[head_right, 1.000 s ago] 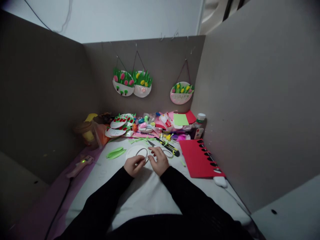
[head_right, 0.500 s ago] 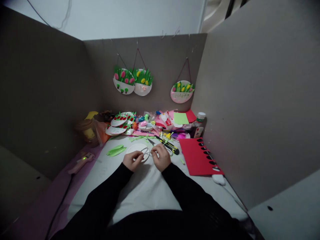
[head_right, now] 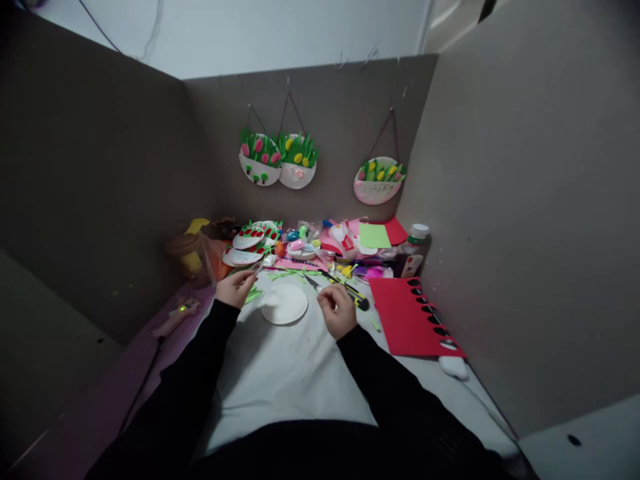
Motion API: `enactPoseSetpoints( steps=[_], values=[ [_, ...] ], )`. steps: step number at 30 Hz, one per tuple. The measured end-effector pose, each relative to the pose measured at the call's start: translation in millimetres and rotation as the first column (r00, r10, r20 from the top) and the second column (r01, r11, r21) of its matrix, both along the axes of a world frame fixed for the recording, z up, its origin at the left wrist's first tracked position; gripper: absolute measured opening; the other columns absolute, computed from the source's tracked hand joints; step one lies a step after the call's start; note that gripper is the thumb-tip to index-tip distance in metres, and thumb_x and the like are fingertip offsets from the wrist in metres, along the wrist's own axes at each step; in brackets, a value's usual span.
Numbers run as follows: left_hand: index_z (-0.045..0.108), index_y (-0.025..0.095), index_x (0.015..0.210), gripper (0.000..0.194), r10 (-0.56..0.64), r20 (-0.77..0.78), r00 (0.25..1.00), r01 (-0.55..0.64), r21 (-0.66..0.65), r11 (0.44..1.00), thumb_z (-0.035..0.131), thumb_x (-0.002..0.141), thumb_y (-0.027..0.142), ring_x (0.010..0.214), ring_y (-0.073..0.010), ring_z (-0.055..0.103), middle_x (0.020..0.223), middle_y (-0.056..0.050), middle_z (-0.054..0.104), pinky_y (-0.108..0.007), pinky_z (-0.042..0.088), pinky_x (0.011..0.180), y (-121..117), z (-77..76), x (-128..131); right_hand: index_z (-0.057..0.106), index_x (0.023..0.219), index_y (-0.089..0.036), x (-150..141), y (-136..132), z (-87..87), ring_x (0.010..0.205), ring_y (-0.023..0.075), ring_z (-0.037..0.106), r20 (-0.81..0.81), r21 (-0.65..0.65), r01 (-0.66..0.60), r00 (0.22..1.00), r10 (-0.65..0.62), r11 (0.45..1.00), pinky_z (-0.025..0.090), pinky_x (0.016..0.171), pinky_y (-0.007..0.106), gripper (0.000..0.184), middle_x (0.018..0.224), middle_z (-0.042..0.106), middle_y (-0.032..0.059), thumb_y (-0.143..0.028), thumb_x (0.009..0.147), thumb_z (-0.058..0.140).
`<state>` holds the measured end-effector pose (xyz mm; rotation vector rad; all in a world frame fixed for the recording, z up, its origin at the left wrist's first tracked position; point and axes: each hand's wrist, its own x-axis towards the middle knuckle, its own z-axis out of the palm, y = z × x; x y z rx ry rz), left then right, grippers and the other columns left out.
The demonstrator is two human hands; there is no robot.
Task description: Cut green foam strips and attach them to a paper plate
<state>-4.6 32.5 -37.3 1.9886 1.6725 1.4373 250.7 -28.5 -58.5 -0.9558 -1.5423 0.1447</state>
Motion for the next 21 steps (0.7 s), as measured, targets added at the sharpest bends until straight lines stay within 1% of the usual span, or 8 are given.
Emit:
enactPoseSetpoints(
  steps=[2,5,8,9,11,12,17,21],
  values=[
    [0.070,0.019,0.076,0.016,-0.020,-0.277,0.961,0.022,0.005,1.000,0.057,0.072,0.027,0.079,-0.0201,0.063,0.078,-0.006,0.071,-0.029,0.046,0.077,17.0,1.1,-4.7,0.053,0.069,-0.019,-1.0,3.1,-4.7,0.059,0.0116,0.044,0.013,-0.017,-0.008,1.000,0.008,1.000,0.036,0.051,0.024,0.011,0.072,0.050,0.0014,-0.017,0.079,0.051],
    [0.070,0.020,0.079,0.020,-0.084,-0.471,0.878,0.092,-0.006,0.996,0.051,0.079,0.027,0.084,-0.0204,0.062,0.083,-0.007,0.070,-0.033,0.043,0.085,40.8,-4.5,10.4,0.055,0.069,-0.019,-6.3,3.5,-10.1,0.062,0.0122,0.046,0.044,-0.028,-0.039,0.998,0.040,0.999,0.037,0.052,0.024,0.010,0.073,0.051,0.0020,-0.016,0.078,0.051],
    [0.066,0.019,0.097,0.024,-0.201,-0.500,0.842,0.198,-0.059,0.978,0.054,0.078,0.027,0.099,-0.0210,0.057,0.099,-0.010,0.066,-0.034,0.040,0.092,59.9,-14.5,29.9,0.055,0.070,-0.018,-9.8,2.1,-13.4,0.064,0.0126,0.047,0.062,-0.045,-0.066,0.996,0.069,0.997,0.037,0.052,0.024,0.009,0.071,0.051,0.0019,-0.015,0.077,0.051],
    [0.061,0.017,0.108,0.035,-0.226,-0.488,0.843,0.221,-0.070,0.973,0.059,0.074,0.026,0.109,-0.0227,0.052,0.110,-0.012,0.062,-0.035,0.039,0.094,64.1,-17.4,31.8,0.055,0.070,-0.018,-10.1,1.9,-14.6,0.063,0.0125,0.047,0.065,-0.060,-0.073,0.995,0.077,0.996,0.037,0.052,0.024,0.009,0.071,0.050,0.0017,-0.015,0.077,0.051],
    [0.051,0.016,0.121,0.056,-0.202,-0.462,0.863,0.188,-0.077,0.979,0.065,0.068,0.024,0.120,-0.0260,0.043,0.125,-0.014,0.052,-0.039,0.037,0.098,67.8,-20.7,24.4,0.055,0.070,-0.018,-10.1,2.5,-17.7,0.063,0.0124,0.047,0.079,-0.102,-0.090,0.992,0.099,0.991,0.038,0.053,0.024,0.009,0.070,0.050,0.0011,-0.015,0.077,0.051],
    [0.051,0.016,0.122,0.055,-0.180,-0.465,0.867,0.152,-0.096,0.984,0.063,0.068,0.022,0.119,-0.0262,0.043,0.126,-0.014,0.050,-0.040,0.036,0.098,67.1,-21.0,15.4,0.055,0.070,-0.019,-10.3,3.0,-19.5,0.063,0.0125,0.048,0.091,-0.129,-0.101,0.989,0.113,0.986,0.038,0.054,0.024,0.009,0.069,0.050,0.0009,-0.015,0.078,0.051],
    [0.069,0.015,0.087,0.021,-0.211,-0.553,0.806,0.007,-0.349,0.937,0.059,0.069,0.019,0.084,-0.0228,0.060,0.089,-0.011,0.067,-0.033,0.046,0.079,44.6,-18.2,-42.9,0.057,0.090,-0.019,-17.9,2.8,-27.7,0.074,0.0155,0.053,0.140,-0.249,-0.151,0.972,0.189,0.957,0.043,0.065,0.028,0.018,0.077,0.058,0.0019,-0.013,0.075,0.051],
    [0.068,0.019,0.081,0.020,-0.218,-0.571,0.792,-0.069,-0.438,0.896,0.063,0.066,0.031,0.074,-0.0181,0.058,0.080,-0.005,0.066,-0.026,0.044,0.067,28.1,-26.8,-54.0,0.051,0.105,-0.021,-25.1,0.1,-31.3,0.091,0.0188,0.053,0.184,-0.282,-0.191,0.951,0.248,0.940,0.043,0.080,0.036,0.035,0.090,0.061,0.0038,-0.011,0.071,0.055]
  ],
)
